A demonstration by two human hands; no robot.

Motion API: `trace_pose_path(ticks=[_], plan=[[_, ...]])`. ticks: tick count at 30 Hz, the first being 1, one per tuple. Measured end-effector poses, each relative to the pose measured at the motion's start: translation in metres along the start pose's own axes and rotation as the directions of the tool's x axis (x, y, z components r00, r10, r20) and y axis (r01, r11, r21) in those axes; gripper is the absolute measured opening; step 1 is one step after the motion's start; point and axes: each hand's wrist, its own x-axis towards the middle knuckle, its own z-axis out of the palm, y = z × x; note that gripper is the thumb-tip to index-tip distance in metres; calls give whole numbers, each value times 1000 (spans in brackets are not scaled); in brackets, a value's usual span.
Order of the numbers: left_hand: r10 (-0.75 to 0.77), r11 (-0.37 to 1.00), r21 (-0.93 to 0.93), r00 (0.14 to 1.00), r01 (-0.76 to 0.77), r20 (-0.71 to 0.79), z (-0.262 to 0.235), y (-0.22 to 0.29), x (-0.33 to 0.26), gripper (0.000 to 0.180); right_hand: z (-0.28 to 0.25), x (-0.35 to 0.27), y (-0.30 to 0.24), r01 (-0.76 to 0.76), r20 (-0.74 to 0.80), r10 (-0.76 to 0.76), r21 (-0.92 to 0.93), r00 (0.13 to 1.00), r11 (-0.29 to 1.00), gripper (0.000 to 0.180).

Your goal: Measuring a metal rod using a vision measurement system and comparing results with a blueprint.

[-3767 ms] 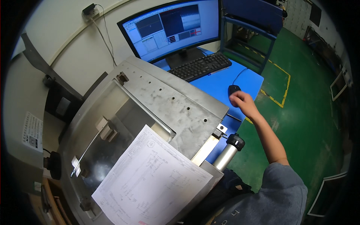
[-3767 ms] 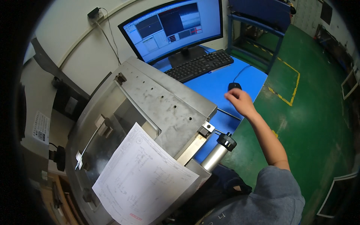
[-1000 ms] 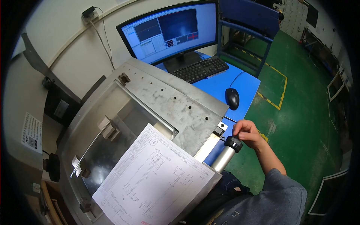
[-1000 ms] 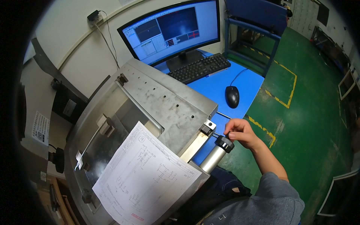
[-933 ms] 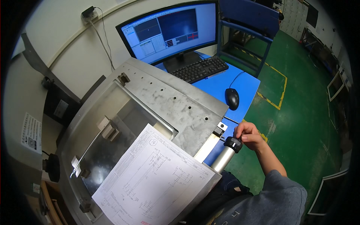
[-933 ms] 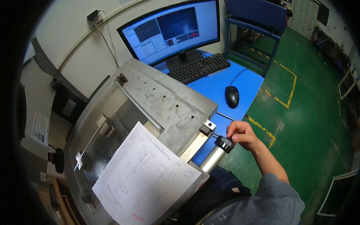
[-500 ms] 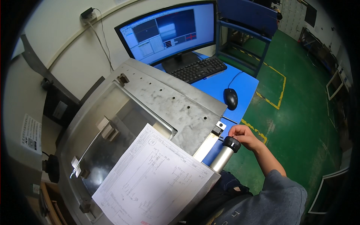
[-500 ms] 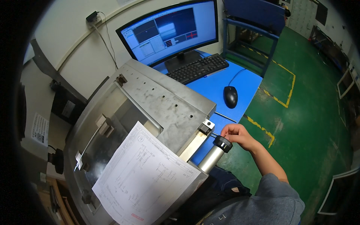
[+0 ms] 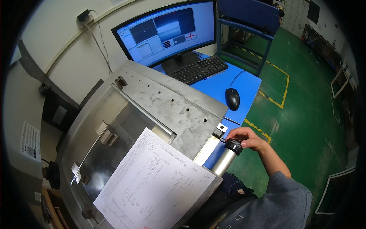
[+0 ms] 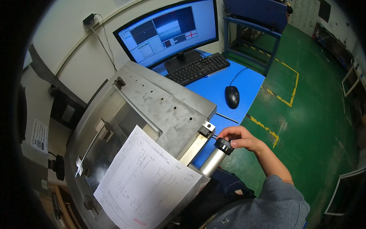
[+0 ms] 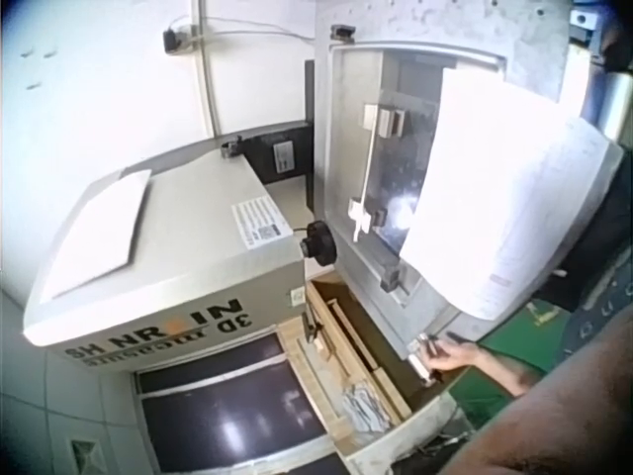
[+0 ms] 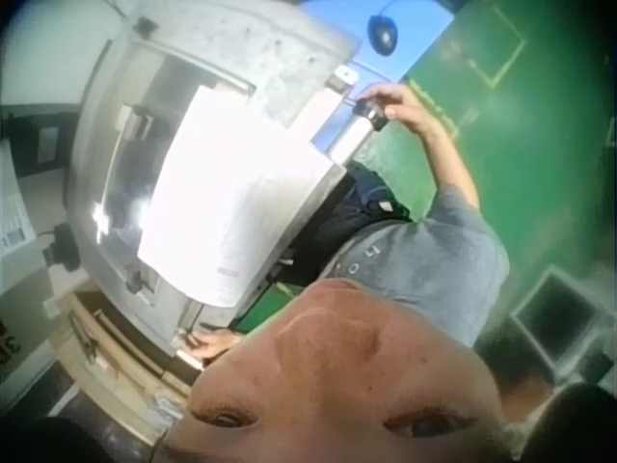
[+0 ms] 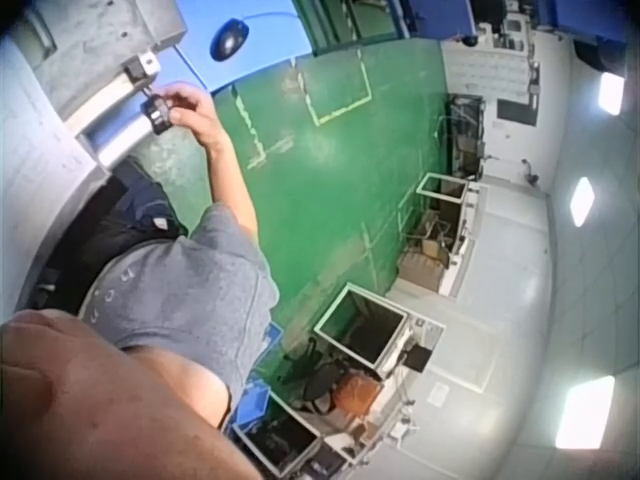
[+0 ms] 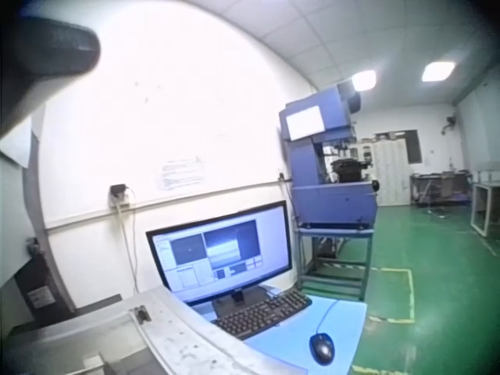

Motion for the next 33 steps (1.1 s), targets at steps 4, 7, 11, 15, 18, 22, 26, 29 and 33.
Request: trace_pose_path(ticks=[4,7,11,15,18,22,26,29,33], plan=[[-12,1000,18,1000,12,6,-2,-5,-1,33,2,-1,-2,-26,-7,26,-17,1000,1000,45],[-19,999,38,1000,18,15,-4,-9,-1,34,-1,-2,1,-31,-26,29,-59,999,998,44],[0,999,32,1000,-1,22,-1,-6,0,34,-2,-2,1,-34,-7,34,-74,999,997,44],[-23,998,55,1000,21,19,-5,-12,0,33,-1,-1,1,2,15,-1,-54,1000,999,45],[-13,997,77,1000,11,23,-5,-9,0,31,-2,-1,1,13,24,-12,-56,1000,998,46],[9,998,61,1000,-11,23,-2,-5,0,30,-1,0,0,32,34,-30,-64,999,997,47],[13,996,92,1000,-14,1,-4,-8,-1,30,2,1,-1,26,13,-25,-63,1000,998,49],[45,996,77,999,-45,10,-5,-11,0,30,4,1,-2,17,-15,-18,-71,1000,997,51],[38,995,97,999,-39,14,-4,-9,0,31,1,2,-2,48,46,-46,-49,998,998,48]])
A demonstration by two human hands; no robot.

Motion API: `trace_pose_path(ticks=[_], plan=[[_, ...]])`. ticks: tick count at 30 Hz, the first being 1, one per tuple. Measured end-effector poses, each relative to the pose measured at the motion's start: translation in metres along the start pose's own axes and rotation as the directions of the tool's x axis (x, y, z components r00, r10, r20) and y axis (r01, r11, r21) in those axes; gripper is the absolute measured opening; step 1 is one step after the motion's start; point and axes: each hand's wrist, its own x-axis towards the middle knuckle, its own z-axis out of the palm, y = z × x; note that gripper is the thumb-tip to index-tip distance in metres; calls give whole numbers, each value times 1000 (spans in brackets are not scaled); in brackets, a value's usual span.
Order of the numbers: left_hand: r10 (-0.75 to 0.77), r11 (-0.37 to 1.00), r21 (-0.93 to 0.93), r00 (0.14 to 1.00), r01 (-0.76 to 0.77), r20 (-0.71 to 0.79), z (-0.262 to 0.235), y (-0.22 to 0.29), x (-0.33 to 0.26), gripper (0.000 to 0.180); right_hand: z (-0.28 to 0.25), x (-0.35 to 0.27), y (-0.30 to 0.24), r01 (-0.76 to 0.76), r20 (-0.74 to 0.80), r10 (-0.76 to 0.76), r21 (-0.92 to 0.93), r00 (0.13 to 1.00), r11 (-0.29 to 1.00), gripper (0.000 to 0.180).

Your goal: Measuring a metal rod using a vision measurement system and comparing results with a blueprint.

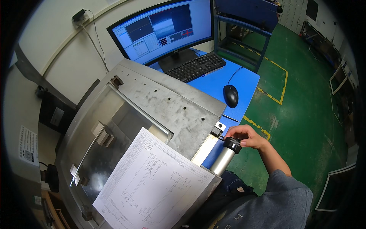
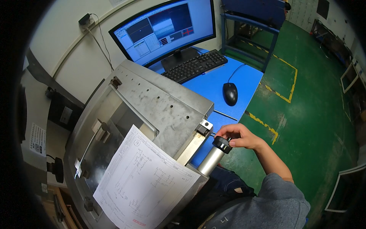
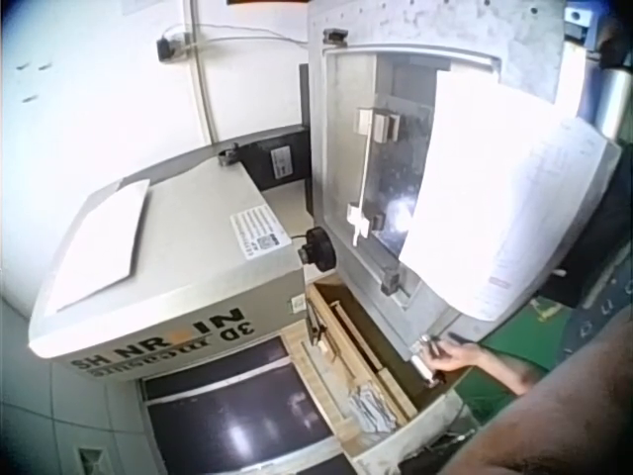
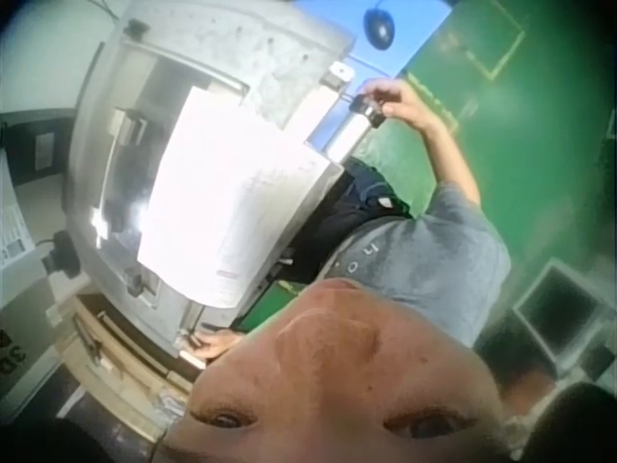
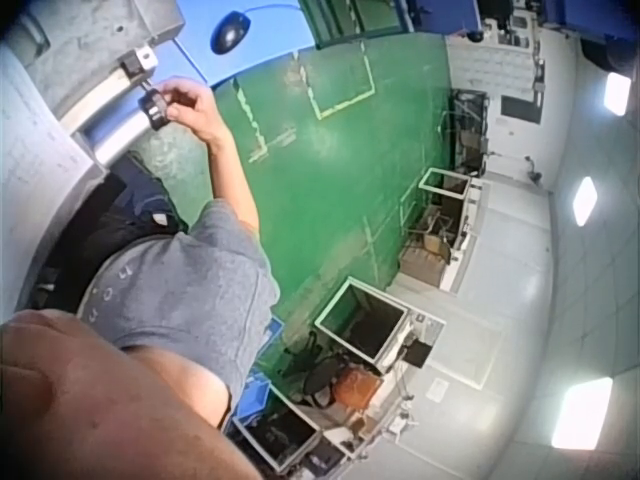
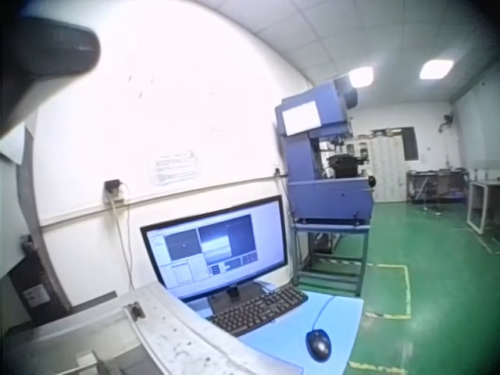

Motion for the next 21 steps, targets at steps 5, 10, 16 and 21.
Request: trace_pose_path(ticks=[5,10,16,21], plan=[[-53,998,-34,999,53,4,2,6,0,30,-1,0,2,9,2,-9,-15,1000,1000,48],[-45,997,-55,999,46,8,1,6,1,31,0,0,0,11,2,-11,-12,1000,1000,49],[-16,998,-54,1000,17,18,3,11,3,32,0,0,0,17,9,-17,-12,1000,1000,46],[-8,998,-62,1000,9,12,2,10,2,32,0,0,0,10,5,-10,-1,1000,1000,46]])
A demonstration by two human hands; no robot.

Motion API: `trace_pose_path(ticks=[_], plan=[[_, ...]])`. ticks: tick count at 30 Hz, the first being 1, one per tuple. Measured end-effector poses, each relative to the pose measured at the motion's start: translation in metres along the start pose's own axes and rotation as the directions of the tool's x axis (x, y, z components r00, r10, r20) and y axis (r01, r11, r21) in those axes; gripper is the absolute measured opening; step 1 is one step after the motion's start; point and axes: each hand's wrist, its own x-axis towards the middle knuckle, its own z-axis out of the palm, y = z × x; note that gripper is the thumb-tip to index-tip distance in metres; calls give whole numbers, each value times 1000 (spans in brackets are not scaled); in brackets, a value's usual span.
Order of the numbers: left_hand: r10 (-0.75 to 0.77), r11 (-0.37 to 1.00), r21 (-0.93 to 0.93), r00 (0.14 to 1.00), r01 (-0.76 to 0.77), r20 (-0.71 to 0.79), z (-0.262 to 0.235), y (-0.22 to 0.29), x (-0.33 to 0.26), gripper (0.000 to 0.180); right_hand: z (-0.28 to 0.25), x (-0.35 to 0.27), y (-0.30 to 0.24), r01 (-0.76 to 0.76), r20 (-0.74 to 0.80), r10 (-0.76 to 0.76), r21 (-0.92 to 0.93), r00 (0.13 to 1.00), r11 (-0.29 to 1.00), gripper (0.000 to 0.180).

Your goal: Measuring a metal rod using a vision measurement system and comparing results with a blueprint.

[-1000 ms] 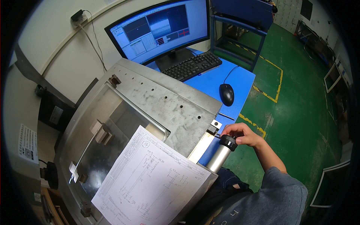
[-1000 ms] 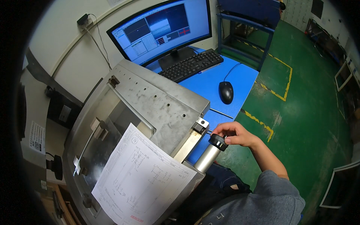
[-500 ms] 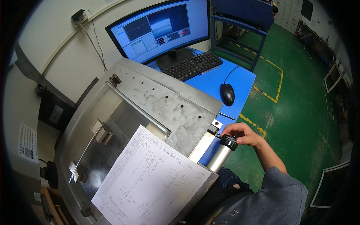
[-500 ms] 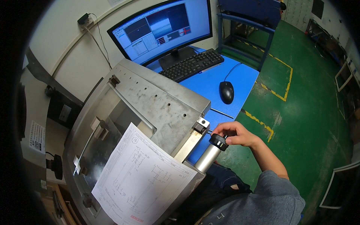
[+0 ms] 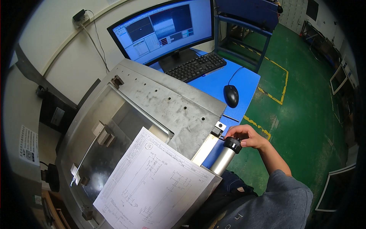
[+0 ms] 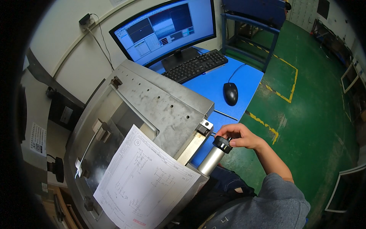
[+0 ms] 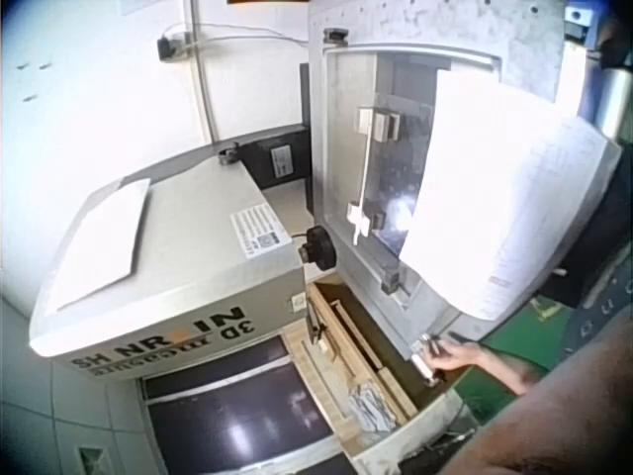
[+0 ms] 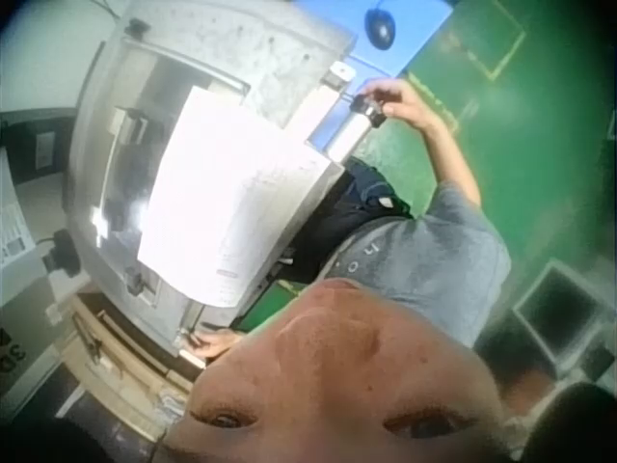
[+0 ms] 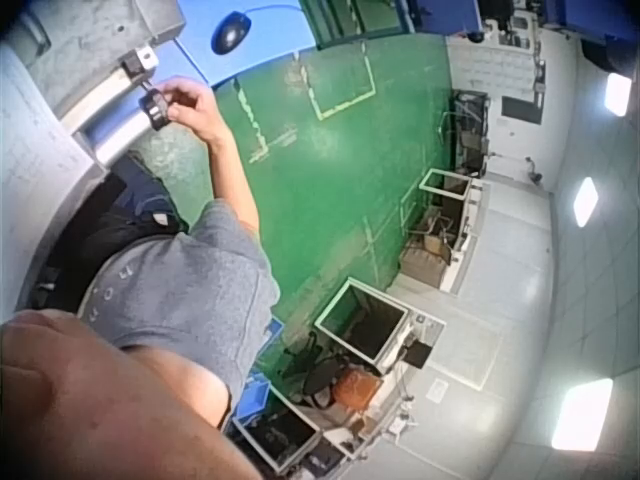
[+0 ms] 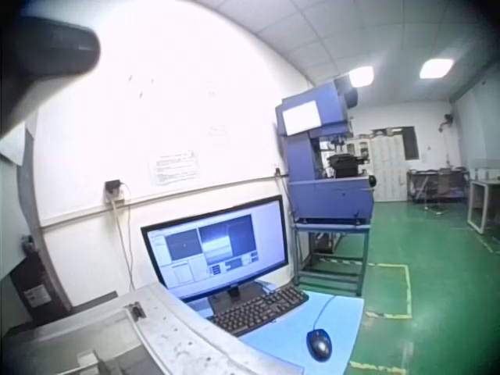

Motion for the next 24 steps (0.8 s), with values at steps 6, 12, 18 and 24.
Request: trace_pose_path(ticks=[6,12,18,24], plan=[[0,999,-38,1000,0,4,1,2,1,30,0,0,-1,1,6,-1,-10,1000,1000,47],[-32,999,11,999,32,10,-2,-5,-2,30,-1,-1,0,-32,4,32,20,999,999,49],[7,1000,16,1000,-8,12,-1,-7,-2,32,-2,1,1,-4,-79,3,-8,997,1000,58],[-10,1000,16,1000,10,9,-4,-12,-3,32,-74,49,21,-137,-537,-346,-668,770,731,34]])
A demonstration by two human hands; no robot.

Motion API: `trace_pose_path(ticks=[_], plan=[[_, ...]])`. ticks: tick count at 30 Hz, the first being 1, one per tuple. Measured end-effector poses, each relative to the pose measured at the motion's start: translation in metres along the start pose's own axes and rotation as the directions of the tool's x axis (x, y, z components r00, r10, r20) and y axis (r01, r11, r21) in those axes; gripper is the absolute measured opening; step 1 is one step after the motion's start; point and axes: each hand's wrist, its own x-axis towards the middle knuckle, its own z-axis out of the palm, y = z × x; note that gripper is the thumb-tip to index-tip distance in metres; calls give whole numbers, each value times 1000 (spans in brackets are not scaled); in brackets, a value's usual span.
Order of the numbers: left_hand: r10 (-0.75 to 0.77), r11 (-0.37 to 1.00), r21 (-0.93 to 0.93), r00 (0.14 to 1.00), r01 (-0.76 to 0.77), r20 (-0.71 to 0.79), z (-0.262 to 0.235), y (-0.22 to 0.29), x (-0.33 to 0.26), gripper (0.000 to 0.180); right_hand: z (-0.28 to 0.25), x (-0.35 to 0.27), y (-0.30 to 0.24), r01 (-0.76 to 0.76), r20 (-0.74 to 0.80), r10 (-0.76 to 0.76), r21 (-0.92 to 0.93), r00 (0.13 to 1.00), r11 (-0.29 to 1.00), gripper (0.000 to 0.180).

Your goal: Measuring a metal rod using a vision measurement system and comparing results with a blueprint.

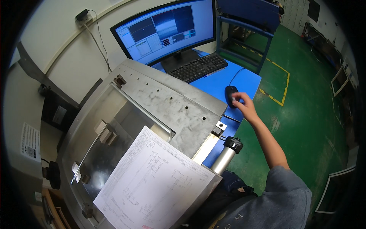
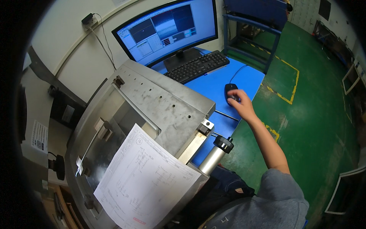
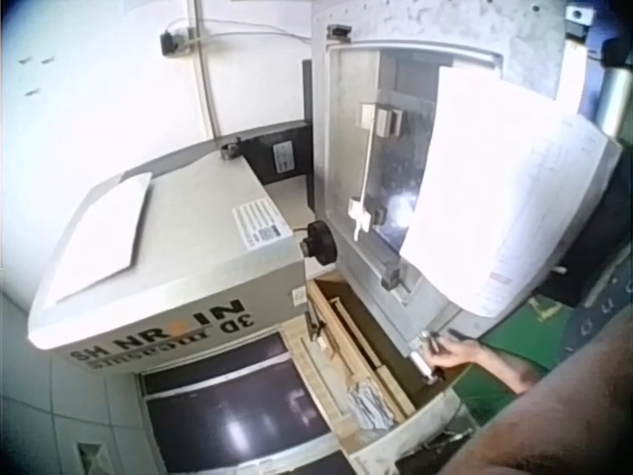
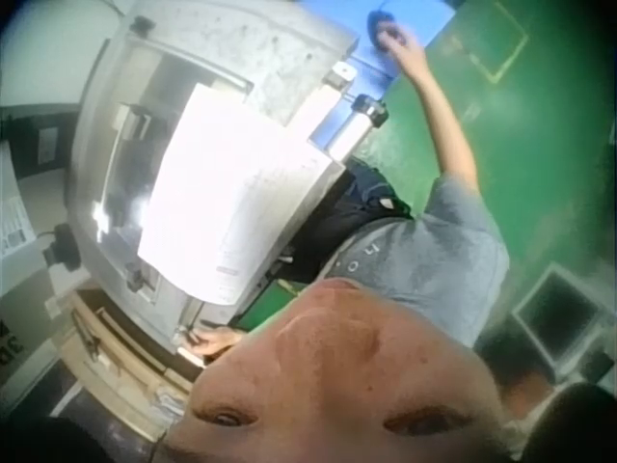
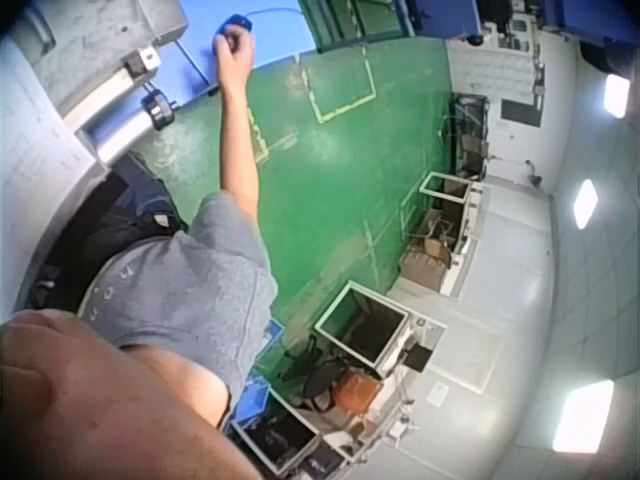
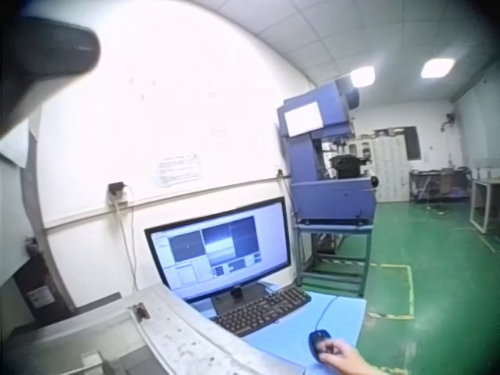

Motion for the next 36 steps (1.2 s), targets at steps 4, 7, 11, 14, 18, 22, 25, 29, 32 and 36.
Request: trace_pose_path(ticks=[4,7,11,14,18,22,25,29,32,36], plan=[[69,996,-53,997,-71,-33,7,9,4,31,27,29,35,1,-105,-84,-623,991,782,50],[78,995,-64,996,-81,-39,8,13,4,31,38,33,40,-56,-162,-66,-652,985,756,55],[107,990,-90,994,-109,-29,8,15,5,31,43,29,44,-64,-252,-131,-640,959,766,48],[79,992,-99,997,-81,-29,8,14,5,30,43,28,43,-67,-277,-143,-628,950,775,44],[86,989,-116,995,-91,-48,11,17,6,29,45,27,42,-68,-312,-157,-602,937,796,42],[48,988,-142,997,-56,-62,13,22,6,27,44,26,44,-63,-317,-161,-594,934,802,42],[48,987,-151,996,-59,-70,12,24,7,26,43,25,42,-64,-316,-152,-580,936,812,42],[43,989,-139,997,-52,-70,11,21,7,26,43,25,45,-40,-313,-174,-574,934,818,41],[33,993,-114,997,-41,-73,10,19,5,26,42,25,46,-30,-312,-183,-572,932,820,41],[41,992,-115,997,-49,-69,9,19,5,26,43,25,45,-40,-317,-175,-570,932,820,41]])
